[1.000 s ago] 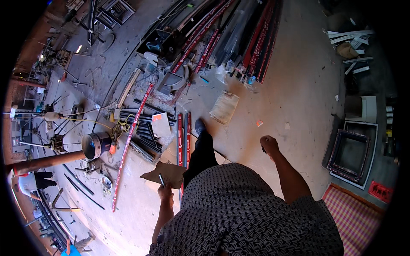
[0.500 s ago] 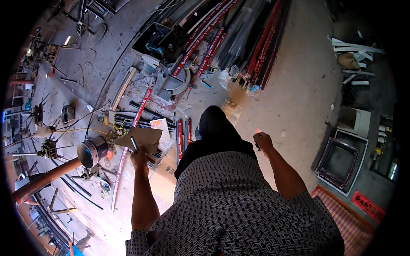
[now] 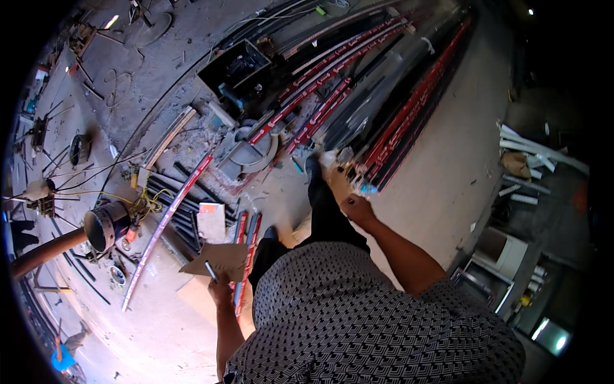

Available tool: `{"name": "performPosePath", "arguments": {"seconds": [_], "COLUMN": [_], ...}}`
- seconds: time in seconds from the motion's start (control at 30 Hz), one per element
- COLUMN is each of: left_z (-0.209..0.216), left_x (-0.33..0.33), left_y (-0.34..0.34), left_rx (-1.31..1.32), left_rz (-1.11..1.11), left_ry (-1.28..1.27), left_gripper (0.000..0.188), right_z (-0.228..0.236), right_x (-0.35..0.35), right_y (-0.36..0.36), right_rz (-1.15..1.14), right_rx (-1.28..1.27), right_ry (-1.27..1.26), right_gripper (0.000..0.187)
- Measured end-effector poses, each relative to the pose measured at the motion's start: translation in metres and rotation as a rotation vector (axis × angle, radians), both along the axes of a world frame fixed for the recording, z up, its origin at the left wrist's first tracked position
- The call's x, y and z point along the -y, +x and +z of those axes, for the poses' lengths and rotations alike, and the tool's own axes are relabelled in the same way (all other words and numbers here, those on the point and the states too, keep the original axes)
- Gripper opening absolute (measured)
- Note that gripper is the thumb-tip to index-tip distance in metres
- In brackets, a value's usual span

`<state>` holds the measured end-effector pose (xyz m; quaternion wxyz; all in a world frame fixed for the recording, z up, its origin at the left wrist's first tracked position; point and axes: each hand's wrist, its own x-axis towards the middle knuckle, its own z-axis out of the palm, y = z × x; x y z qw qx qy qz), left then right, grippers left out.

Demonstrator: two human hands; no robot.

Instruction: The person measures the dimensions of a large window frame using a tape measure and records the values on a piece of cardboard. They then move to a cutting station, place a metal profile on a miter saw, and measure and mark the profile for cutting.

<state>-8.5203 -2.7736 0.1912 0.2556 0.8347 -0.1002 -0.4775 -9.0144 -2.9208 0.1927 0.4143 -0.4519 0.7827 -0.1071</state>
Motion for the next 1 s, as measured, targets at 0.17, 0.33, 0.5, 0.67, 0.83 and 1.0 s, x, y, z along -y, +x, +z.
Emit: {"name": "performPosePath", "arguments": {"seconds": [0.17, 0.33, 0.5, 0.67, 0.83, 1.0], "left_z": [0.015, 0.009, -0.03, -0.13, -0.212, -0.304], "left_x": [0.065, 0.172, 0.228, 0.244, 0.284, 0.295], "left_y": [-0.083, -0.147, -0.171, -0.144, -0.133, -0.102], "left_rx": [-0.008, -0.059, -0.145, 0.014, -0.19, -0.287], "left_rz": [0.095, -0.009, -0.04, -0.398, -0.255, -0.457], "left_ry": [0.054, 0.124, 0.105, 0.221, 0.205, 0.252], "left_gripper": [0.023, 0.022, 0.023, 0.034, 0.036, 0.033], "right_z": [-0.017, -0.049, -0.123, -0.206, -0.319, -0.418], "right_x": [0.117, 0.204, 0.246, 0.252, 0.237, 0.224], "right_y": [-0.02, -0.049, -0.059, -0.029, 0.001, 0.036], "right_rz": [0.32, 0.359, 0.398, 0.397, 0.496, 0.684], "right_rx": [0.096, 0.088, -0.02, 0.036, 0.055, 0.028], "right_ry": [0.074, 0.184, 0.192, 0.262, 0.403, 0.408], "right_gripper": [0.033, 0.036, 0.038, 0.036, 0.038, 0.041]}}
